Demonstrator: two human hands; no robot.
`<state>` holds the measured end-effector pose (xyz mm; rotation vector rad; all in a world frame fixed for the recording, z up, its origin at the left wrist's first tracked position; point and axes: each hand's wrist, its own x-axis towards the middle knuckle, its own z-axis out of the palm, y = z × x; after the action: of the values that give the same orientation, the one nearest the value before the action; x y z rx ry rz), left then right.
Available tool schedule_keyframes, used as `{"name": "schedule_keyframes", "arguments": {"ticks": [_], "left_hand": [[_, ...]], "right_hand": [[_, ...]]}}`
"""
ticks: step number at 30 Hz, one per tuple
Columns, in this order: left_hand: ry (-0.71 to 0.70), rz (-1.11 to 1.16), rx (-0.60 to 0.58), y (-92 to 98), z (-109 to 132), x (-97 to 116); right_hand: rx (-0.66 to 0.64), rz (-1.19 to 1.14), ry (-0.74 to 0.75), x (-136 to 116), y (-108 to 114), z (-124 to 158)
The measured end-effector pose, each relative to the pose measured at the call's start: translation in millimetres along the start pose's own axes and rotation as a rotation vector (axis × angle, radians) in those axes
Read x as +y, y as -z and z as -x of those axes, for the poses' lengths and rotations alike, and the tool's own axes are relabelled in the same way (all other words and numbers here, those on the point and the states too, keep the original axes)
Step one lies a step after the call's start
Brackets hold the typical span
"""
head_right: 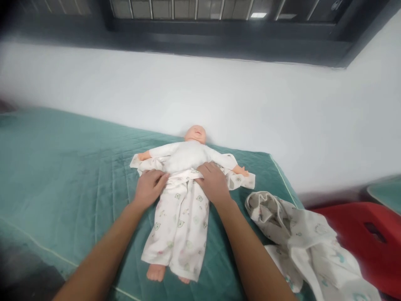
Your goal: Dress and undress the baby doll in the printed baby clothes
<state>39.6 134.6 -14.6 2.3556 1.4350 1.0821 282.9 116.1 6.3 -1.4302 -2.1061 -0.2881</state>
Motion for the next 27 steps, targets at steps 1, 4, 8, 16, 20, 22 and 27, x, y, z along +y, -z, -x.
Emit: {"name": "schedule_keyframes", "arguments": {"ticks": [1, 4, 8, 16, 20, 22, 27], "left_hand": [[0.018, 0.056, -0.025, 2.4, 8, 2], [0.059, 0.199, -0.079, 6.7, 25, 9], [0.05, 0.164, -0.096, 7.2, 30, 15], [-0.026, -0.026, -0.066, 5.1, 27, 15], [-0.031, -0.063, -0.039, 6.1, 30, 17], [-0.034, -0.054, -0.034, 6.7, 30, 20], [-0.062, -0.017, -0.016, 1.9, 16, 26]], "right_hand": [[0.008, 0.002, 0.003, 0, 0, 0], [0.029, 0.004, 0.003, -1, 0, 1], [0.034, 0.037, -0.021, -11, 6, 5], [-0.139, -0.033, -0.183, -63, 35, 47], [-0.139, -0.17, -0.289, -74, 38, 59], [-0.086, -0.204, -0.306, -68, 35, 59], [0.067, -0.206, -0.365, -44, 22, 54]]}}
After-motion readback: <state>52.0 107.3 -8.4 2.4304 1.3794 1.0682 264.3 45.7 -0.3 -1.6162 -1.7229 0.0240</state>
